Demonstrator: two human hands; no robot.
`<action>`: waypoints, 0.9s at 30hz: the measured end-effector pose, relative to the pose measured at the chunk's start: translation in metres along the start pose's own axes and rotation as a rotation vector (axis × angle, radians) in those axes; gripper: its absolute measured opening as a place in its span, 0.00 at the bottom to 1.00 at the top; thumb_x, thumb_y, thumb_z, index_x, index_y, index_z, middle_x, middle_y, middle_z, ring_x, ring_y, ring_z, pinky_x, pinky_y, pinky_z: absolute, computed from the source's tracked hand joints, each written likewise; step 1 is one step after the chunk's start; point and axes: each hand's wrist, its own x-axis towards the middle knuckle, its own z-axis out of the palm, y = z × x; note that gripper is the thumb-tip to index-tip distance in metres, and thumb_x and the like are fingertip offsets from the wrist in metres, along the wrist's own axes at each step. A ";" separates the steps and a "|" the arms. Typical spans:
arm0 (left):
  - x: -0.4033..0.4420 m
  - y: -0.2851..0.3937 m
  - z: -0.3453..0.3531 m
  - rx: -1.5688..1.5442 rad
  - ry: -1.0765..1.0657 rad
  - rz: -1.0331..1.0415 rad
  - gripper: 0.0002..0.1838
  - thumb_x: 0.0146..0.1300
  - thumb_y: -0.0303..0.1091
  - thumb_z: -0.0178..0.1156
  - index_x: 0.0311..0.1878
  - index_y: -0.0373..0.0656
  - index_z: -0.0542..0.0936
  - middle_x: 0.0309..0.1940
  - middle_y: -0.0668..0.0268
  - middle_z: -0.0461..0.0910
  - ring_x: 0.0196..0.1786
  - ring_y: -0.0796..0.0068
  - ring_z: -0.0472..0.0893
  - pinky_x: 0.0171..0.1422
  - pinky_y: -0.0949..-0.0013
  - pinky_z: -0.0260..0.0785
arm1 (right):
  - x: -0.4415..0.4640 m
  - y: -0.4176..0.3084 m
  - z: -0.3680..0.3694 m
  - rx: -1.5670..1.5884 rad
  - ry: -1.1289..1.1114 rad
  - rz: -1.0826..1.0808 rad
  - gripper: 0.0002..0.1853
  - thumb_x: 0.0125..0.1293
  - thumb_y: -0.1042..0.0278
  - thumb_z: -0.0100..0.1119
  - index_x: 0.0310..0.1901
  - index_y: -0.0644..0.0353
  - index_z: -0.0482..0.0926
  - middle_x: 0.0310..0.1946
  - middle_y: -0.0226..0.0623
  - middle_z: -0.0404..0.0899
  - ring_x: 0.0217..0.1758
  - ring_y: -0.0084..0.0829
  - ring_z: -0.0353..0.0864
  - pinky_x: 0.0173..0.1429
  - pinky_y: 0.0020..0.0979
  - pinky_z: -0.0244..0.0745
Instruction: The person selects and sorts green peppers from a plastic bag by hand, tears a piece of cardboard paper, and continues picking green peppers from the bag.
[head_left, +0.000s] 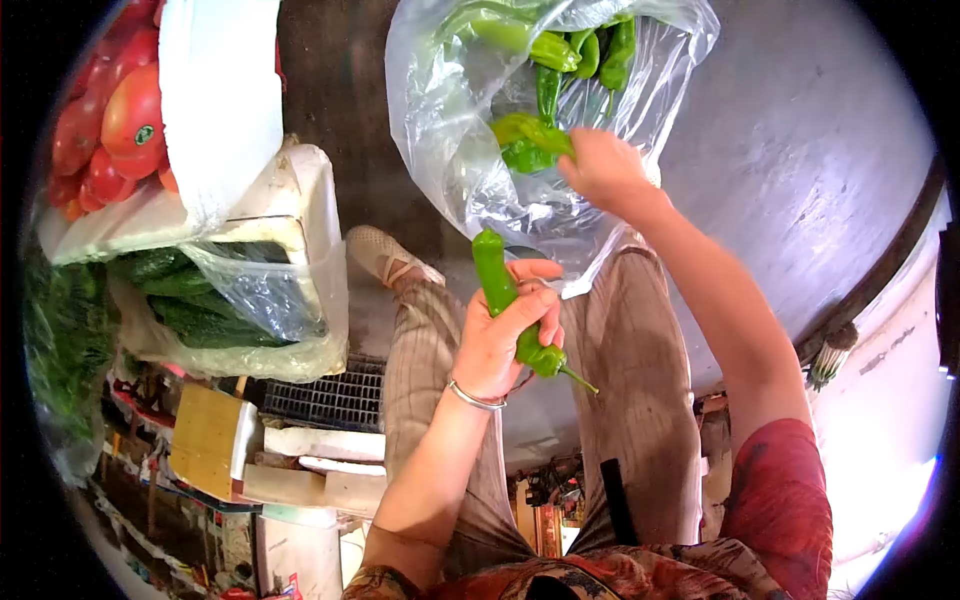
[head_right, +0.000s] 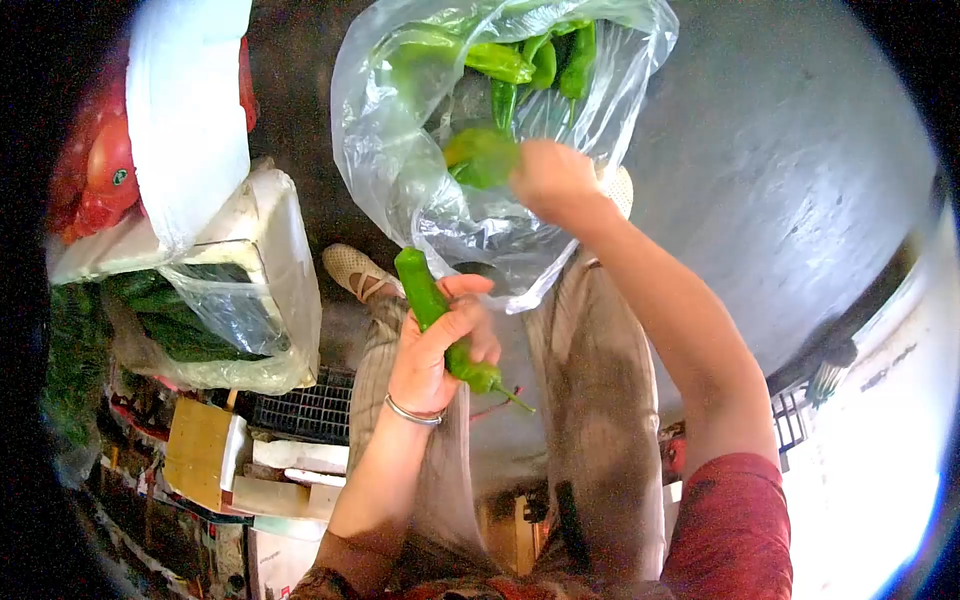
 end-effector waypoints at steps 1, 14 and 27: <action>0.002 0.001 0.001 0.001 -0.006 0.004 0.17 0.65 0.29 0.62 0.55 0.36 0.74 0.26 0.68 0.77 0.26 0.79 0.75 0.31 0.71 0.71 | -0.011 -0.002 -0.003 -0.003 0.006 -0.001 0.16 0.63 0.56 0.53 0.39 0.64 0.77 0.34 0.52 0.81 0.39 0.59 0.79 0.46 0.52 0.74; 0.017 -0.007 -0.008 -0.063 0.086 0.084 0.34 0.62 0.24 0.58 0.72 0.41 0.61 0.62 0.54 0.74 0.68 0.55 0.70 0.69 0.48 0.65 | -0.129 0.001 -0.047 1.137 -0.726 0.283 0.17 0.70 0.53 0.43 0.32 0.56 0.76 0.20 0.26 0.70 0.19 0.17 0.64 0.23 0.23 0.58; -0.003 0.008 0.000 -0.018 0.166 0.015 0.28 0.57 0.23 0.66 0.62 0.40 0.70 0.39 0.64 0.78 0.36 0.67 0.82 0.42 0.64 0.76 | 0.075 0.013 0.016 0.441 0.031 0.228 0.23 0.59 0.50 0.65 0.41 0.68 0.82 0.31 0.37 0.83 0.29 0.25 0.82 0.36 0.30 0.76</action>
